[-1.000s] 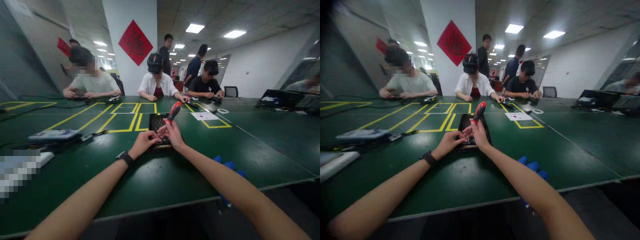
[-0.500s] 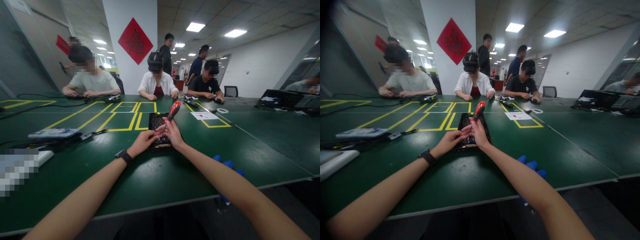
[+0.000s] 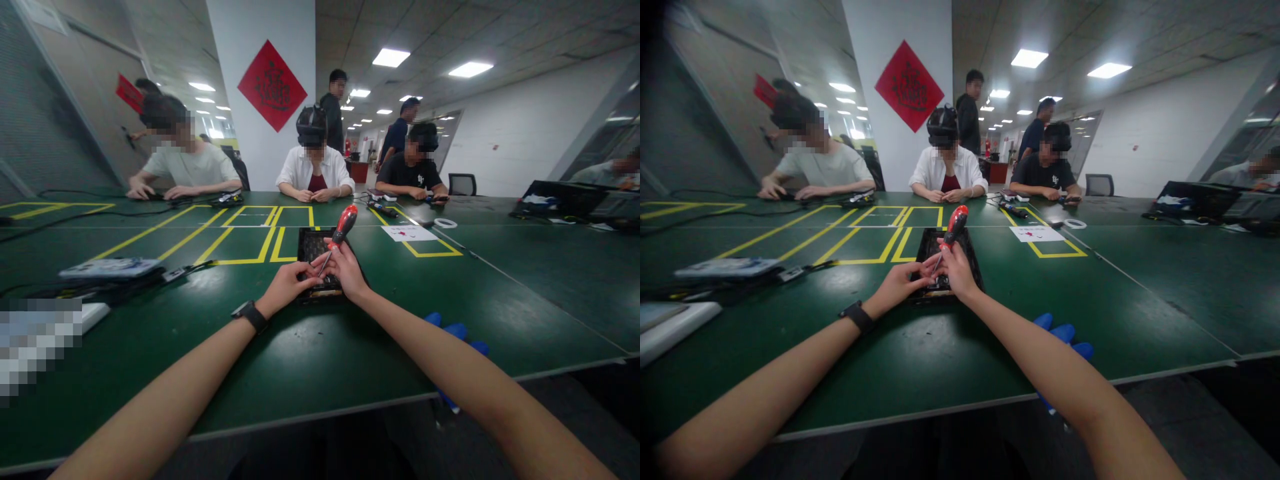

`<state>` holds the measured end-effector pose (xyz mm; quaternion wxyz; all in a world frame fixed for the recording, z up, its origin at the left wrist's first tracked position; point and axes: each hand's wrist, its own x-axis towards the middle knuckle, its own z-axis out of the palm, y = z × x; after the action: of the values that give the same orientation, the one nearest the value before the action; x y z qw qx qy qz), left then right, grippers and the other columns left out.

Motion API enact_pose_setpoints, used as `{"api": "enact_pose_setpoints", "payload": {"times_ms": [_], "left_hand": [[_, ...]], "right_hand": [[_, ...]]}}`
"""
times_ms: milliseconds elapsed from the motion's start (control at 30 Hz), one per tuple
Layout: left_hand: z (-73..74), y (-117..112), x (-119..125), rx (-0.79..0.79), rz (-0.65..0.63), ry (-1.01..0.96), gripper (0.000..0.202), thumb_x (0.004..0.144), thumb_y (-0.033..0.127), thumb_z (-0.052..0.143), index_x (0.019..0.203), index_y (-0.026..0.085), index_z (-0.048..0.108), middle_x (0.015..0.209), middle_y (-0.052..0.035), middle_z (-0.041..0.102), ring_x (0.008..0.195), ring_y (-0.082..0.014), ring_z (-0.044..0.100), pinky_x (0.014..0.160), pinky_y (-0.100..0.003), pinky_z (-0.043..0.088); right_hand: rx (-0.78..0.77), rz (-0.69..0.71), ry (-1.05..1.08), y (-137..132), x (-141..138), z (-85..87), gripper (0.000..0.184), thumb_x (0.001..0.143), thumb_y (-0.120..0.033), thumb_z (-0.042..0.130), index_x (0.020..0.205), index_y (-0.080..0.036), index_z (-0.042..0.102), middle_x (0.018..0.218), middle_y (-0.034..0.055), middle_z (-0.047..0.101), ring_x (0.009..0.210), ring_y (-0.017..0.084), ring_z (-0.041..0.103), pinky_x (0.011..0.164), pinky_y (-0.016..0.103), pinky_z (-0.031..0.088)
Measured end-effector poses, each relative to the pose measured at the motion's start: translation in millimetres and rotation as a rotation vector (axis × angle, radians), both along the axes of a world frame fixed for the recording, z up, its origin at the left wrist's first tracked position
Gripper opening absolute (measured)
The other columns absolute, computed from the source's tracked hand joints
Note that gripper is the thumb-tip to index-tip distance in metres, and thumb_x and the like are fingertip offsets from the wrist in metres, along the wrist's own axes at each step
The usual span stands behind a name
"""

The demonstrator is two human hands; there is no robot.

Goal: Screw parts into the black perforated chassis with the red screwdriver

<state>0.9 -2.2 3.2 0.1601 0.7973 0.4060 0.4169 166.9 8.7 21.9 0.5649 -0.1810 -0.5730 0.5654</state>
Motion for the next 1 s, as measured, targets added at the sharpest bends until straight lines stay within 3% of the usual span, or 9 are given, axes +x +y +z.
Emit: {"api": "enact_pose_setpoints", "payload": {"times_ms": [1000], "left_hand": [[4.3, -3.8, 2.2, -0.012, 0.025, 0.021, 0.025, 0.076, 0.040, 0.063, 0.077, 0.015, 0.063, 0.071, 0.0003, 0.064, 0.067, -0.0135, 0.055, 0.066, -0.025, 0.041]], "right_hand": [[0.003, 0.024, 0.018, 1.8, -0.7, -1.1, 0.037, 0.086, -0.042, 0.049, 0.114, -0.020, 0.042, 0.069, 0.0004, 0.066, 0.058, 0.012, 0.063, 0.049, 0.022, 0.049]]}}
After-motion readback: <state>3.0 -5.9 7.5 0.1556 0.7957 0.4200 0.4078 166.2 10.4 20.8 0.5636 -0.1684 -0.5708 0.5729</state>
